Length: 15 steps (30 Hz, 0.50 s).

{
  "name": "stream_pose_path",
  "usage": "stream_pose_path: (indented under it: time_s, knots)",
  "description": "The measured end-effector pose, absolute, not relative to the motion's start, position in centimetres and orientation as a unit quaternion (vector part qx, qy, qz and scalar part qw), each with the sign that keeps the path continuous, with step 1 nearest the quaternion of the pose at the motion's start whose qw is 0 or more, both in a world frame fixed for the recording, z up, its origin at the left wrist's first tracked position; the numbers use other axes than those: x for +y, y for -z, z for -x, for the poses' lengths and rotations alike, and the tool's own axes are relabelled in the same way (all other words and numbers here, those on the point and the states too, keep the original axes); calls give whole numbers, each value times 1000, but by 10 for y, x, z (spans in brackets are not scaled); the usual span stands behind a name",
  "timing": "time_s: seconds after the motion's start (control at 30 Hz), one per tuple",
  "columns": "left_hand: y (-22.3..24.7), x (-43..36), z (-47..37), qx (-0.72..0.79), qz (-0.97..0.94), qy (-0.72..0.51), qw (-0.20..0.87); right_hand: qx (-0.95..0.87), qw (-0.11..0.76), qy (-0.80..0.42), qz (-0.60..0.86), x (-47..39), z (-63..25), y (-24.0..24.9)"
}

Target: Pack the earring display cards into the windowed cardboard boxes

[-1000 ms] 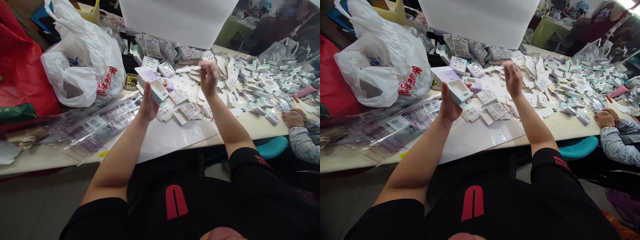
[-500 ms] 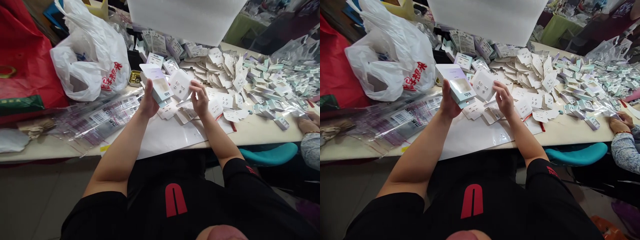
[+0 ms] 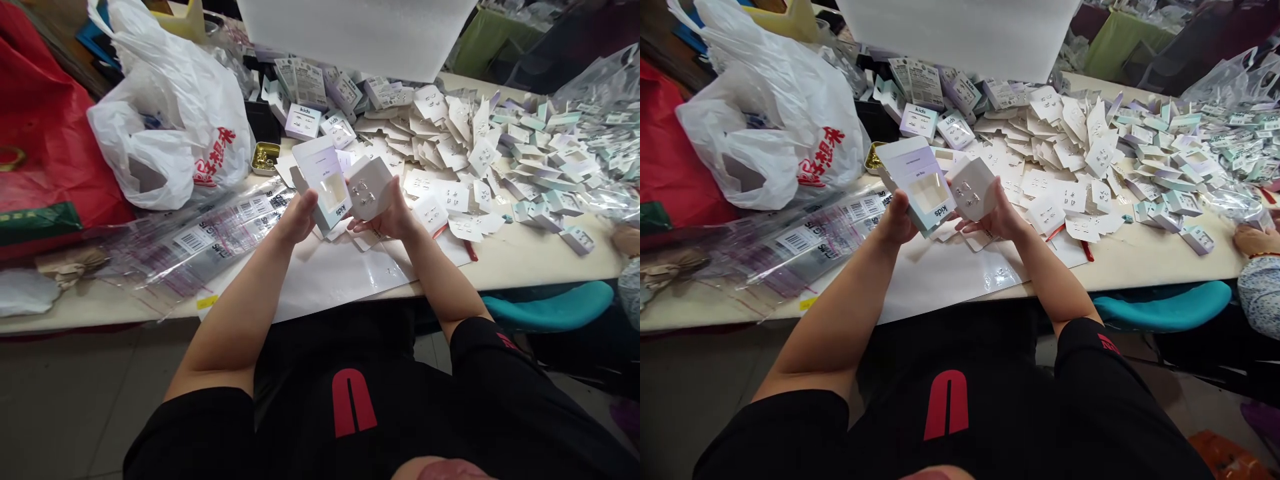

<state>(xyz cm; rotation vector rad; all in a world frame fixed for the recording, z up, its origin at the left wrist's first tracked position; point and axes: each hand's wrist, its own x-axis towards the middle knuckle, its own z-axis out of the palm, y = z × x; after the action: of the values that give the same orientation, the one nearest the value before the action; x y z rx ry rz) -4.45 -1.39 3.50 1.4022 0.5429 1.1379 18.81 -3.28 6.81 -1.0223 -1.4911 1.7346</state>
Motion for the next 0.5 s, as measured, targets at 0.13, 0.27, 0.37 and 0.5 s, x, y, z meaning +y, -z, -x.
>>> stream_pose_path:
  time_s: [0.13,0.27,0.37,0.5]
  knots:
    - [-29,-10,44,196,-600,-507,587,-523,351,-670,393,-33,-185,-67]
    - [-19,-3,41,145,-604,-540,567,-493,350,-714,354,-27,-186,-62]
    - [-19,-2,40,124,-604,-552,562,-474,355,-728,346,-25,-186,-59]
    - [-23,-3,39,114,-615,-547,557,-459,388,-715,357,-26,-183,-58]
